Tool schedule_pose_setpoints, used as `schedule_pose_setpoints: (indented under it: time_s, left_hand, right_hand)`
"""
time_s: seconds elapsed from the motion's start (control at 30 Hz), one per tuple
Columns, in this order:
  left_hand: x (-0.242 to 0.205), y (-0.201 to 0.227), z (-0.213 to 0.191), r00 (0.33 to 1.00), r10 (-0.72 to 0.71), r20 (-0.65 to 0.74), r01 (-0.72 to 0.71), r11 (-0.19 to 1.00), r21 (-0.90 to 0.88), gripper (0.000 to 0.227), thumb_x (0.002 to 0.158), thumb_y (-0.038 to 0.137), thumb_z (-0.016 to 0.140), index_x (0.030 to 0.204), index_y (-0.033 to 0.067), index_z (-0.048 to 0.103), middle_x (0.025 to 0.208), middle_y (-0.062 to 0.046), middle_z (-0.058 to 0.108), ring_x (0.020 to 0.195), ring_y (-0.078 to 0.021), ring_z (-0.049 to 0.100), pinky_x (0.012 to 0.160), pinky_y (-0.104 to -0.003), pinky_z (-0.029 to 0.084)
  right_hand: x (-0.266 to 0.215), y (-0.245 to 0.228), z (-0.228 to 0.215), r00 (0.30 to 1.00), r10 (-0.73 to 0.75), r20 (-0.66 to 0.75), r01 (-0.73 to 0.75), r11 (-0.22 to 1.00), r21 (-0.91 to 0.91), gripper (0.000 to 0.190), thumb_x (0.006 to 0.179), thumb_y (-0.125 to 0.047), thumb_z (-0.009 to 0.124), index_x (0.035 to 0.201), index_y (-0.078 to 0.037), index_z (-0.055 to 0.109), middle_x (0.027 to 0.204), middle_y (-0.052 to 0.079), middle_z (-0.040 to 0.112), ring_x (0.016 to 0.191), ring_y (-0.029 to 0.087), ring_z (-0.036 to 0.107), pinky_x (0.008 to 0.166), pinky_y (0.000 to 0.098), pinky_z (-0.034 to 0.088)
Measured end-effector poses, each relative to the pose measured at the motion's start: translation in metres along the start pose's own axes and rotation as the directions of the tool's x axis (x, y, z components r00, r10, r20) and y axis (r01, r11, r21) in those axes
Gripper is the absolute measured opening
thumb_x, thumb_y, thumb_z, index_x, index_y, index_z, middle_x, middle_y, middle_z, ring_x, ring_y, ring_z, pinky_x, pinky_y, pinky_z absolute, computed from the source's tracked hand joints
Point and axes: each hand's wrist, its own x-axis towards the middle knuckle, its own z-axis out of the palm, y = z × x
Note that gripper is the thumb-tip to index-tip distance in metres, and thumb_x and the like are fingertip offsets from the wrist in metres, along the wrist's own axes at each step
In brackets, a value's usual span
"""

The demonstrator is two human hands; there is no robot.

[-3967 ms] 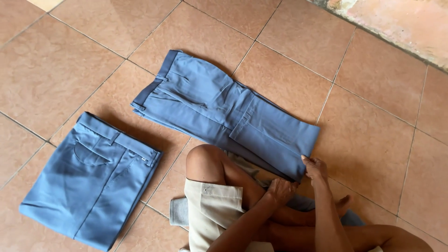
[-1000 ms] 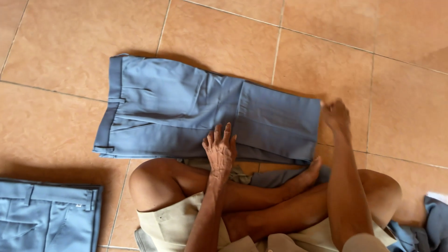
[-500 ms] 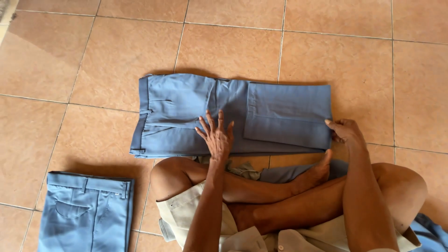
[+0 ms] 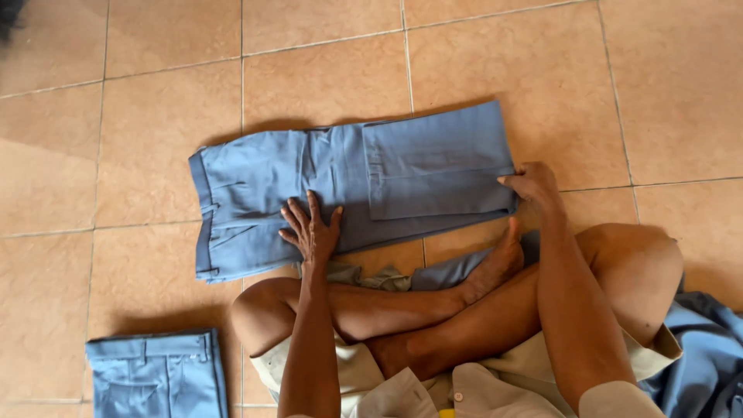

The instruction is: Folding a pair of blue trousers while sitting on the floor

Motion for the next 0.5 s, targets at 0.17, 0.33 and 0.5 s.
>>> schedule_pose_setpoints:
  time_s: [0.17, 0.33, 0.5]
  left_hand:
    - [0.024, 0.026, 0.009, 0.988, -0.014, -0.155, 0.029, 0.995, 0.096, 0.092, 0.082, 0.039, 0.081, 0.161, 0.0238, 0.035, 0.166, -0.020, 0.029, 0.150, -0.0460, 0.029, 0.114, -0.076, 0.022]
    - [-0.050, 0.103, 0.014, 0.898, 0.380, -0.221, -0.378, 0.924, 0.054, 0.074, 0.096, 0.044, 0.063, 0.162, 0.0229, 0.035, 0.166, -0.022, 0.028, 0.153, -0.0436, 0.026, 0.116, -0.071, 0.024]
    - [-0.056, 0.100, 0.037, 0.879, 0.413, -0.240, -0.450, 0.884, -0.126, 0.081, 0.089, 0.041, 0.069, 0.159, 0.0149, 0.037, 0.164, -0.024, 0.032, 0.151, -0.0494, 0.026, 0.116, -0.072, 0.016]
  right_hand:
    - [-0.023, -0.036, -0.020, 0.999, 0.054, 0.005, -0.054, 0.998, -0.018, 0.062, 0.082, -0.057, 0.077, 0.100, 0.003, 0.078, 0.086, 0.029, 0.073, 0.091, 0.044, 0.073, 0.074, 0.0488, 0.056]
    - [0.028, 0.018, 0.017, 0.992, -0.029, -0.121, 0.013, 0.992, -0.129, 0.053, 0.078, -0.056, 0.080, 0.095, -0.006, 0.081, 0.085, 0.021, 0.076, 0.090, 0.042, 0.074, 0.068, 0.0465, 0.057]
    - [0.014, 0.005, -0.010, 0.982, -0.112, -0.150, 0.083, 0.978, -0.189, 0.052, 0.087, -0.047, 0.079, 0.089, 0.005, 0.077, 0.076, 0.019, 0.072, 0.068, 0.036, 0.066, 0.065, 0.0466, 0.053]
